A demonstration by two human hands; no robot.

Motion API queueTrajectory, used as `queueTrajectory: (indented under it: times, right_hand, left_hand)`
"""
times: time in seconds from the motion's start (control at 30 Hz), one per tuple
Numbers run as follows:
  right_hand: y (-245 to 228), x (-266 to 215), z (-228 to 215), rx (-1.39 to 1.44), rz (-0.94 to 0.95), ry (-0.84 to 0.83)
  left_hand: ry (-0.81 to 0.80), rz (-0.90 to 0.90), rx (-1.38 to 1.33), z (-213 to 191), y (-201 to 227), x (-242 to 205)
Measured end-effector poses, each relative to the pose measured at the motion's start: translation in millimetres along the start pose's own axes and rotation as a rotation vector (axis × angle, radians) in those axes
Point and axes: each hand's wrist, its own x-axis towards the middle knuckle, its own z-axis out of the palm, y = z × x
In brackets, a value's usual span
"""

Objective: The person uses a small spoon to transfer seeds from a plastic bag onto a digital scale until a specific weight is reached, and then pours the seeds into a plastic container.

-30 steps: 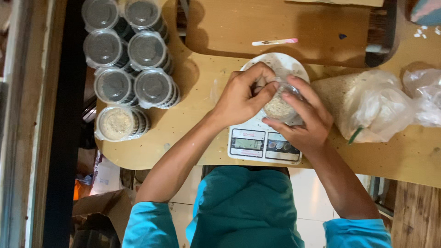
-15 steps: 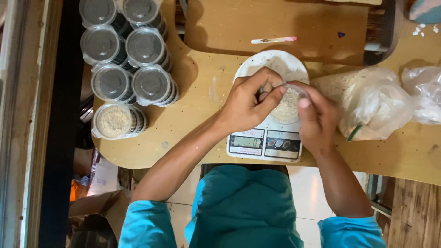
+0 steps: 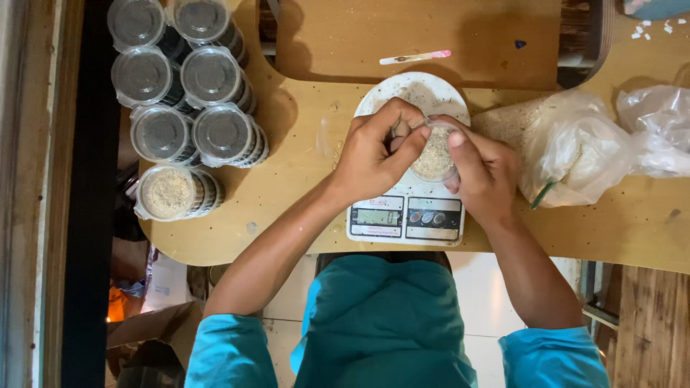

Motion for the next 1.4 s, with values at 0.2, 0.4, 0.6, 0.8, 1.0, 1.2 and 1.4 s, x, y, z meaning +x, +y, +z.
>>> queueTrajectory:
  times: [0.2, 0.4, 0.6, 0.8, 1.0, 1.2, 1.4]
  right_hand:
    - [5.7, 1.0, 2.2, 0.037, -0.060, -0.032]
    - [38.5, -2.8, -1.5, 0.160, -0.189, -0.155]
    - [27.6, -3.4, 0.3, 0.102, -0.232, -0.192]
    - [19.7, 4.3, -1.2, 0.075, -0.326, -0.100]
    - [5.4, -2.6, 5.0, 0.009, -0.325, 0.016]
    - [9.9, -3.3, 3.0, 0.025, -0.238, 0.054]
    - [8.7, -3.7, 2.4, 0.028, -0.231, 0.068]
  left_hand:
    - [0.027, -0.019, 0.037, -4.7, -1.0, 2.2]
    - [0.056, -0.018, 0.043, -5.5, -3.0, 3.0]
    - [0.093, -0.040, 0.144, -12.4, 8.6, -3.9]
    - [0.223, -0.170, 0.339, -46.1, 48.6, -55.4]
    - [0.613, -0.546, 0.437, -77.4, 72.0, -118.4]
    - [0.874, -0.592, 0.163, -87.2, 69.5, -136.6]
    - [0.876, -0.634, 0.139, -91.6, 69.6, -140.9]
